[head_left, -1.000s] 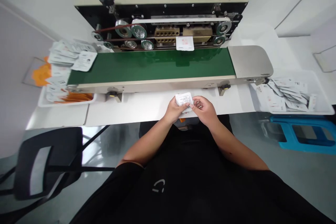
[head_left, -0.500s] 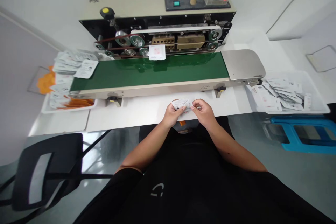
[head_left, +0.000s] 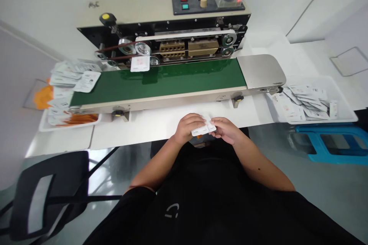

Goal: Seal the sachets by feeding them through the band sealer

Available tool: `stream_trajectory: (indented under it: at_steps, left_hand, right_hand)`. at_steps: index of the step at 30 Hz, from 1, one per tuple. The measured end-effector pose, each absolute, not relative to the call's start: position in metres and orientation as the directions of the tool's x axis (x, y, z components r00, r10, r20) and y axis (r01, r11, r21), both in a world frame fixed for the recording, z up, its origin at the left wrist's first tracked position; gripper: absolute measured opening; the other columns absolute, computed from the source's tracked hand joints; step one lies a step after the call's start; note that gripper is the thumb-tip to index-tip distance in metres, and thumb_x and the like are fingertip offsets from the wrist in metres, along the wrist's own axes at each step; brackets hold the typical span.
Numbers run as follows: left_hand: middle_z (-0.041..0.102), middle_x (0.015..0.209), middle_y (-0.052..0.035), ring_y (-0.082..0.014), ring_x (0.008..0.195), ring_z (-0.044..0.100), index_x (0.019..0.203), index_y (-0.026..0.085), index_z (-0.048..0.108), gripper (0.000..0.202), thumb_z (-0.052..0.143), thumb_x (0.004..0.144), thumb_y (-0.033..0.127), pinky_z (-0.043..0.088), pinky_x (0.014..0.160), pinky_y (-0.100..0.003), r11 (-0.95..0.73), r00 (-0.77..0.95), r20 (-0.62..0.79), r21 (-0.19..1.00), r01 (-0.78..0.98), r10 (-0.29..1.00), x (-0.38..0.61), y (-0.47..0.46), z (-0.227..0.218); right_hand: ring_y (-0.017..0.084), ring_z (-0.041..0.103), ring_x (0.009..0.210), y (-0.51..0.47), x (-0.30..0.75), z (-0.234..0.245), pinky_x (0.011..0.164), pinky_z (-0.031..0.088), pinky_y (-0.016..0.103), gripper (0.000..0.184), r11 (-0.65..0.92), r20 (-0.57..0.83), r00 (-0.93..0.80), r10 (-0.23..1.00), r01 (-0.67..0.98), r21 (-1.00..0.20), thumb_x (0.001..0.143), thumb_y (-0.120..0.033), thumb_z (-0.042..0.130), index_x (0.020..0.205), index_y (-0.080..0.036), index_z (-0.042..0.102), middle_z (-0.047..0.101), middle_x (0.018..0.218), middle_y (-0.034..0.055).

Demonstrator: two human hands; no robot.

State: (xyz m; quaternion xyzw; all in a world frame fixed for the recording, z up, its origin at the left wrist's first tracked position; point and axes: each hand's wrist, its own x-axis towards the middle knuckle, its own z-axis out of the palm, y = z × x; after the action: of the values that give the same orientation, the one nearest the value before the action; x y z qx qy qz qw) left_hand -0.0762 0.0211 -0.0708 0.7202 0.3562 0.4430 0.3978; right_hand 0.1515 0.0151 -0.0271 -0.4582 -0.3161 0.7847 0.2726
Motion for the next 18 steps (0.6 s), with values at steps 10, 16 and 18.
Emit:
stream_trajectory:
  at_steps: [10, 16, 18]
  left_hand:
    - [0.082, 0.122, -0.0113, -0.026, 0.122, 0.076, 0.119, 0.025, 0.08, 0.022, 0.075, 0.098, 0.027, 0.063, 0.103, -0.046, -0.663, 0.4, 0.561, 0.726, 0.183, 0.725, -0.078, 0.024, -0.084]
    - [0.082, 0.113, -0.0108, -0.0221, 0.106, 0.079, 0.112, 0.023, 0.08, 0.015, 0.072, 0.101, 0.026, 0.065, 0.095, -0.038, -0.537, 0.242, 0.488, 0.815, 0.218, 0.838, -0.075, 0.027, -0.087]
    - [0.082, 0.11, -0.0107, -0.0219, 0.103, 0.079, 0.11, 0.022, 0.08, 0.013, 0.072, 0.101, 0.026, 0.065, 0.093, -0.038, -0.508, 0.228, 0.462, 0.831, 0.229, 0.857, -0.074, 0.029, -0.087]
  right_hand:
    - [0.014, 0.064, 0.055, 0.016, 0.176, -0.032, 0.048, 0.038, 0.022, 0.03, -0.513, -0.523, -0.279, 0.805, 0.115, -0.851, 0.082, -0.044, 0.074, 0.08, -0.017, 0.062, 0.066, 0.066, 0.0027]
    - [0.014, 0.061, 0.058, 0.014, 0.219, -0.006, 0.061, 0.046, 0.025, 0.023, -0.25, -0.312, -0.076, 0.947, 0.436, -0.865, 0.102, -0.043, 0.058, 0.093, -0.022, 0.063, 0.064, 0.064, -0.0013]
    - [0.014, 0.059, 0.059, 0.012, 0.228, 0.008, 0.062, 0.046, 0.026, 0.023, -0.159, -0.192, -0.021, 0.981, 0.48, -0.862, 0.105, -0.045, 0.057, 0.099, -0.024, 0.064, 0.061, 0.065, -0.002]
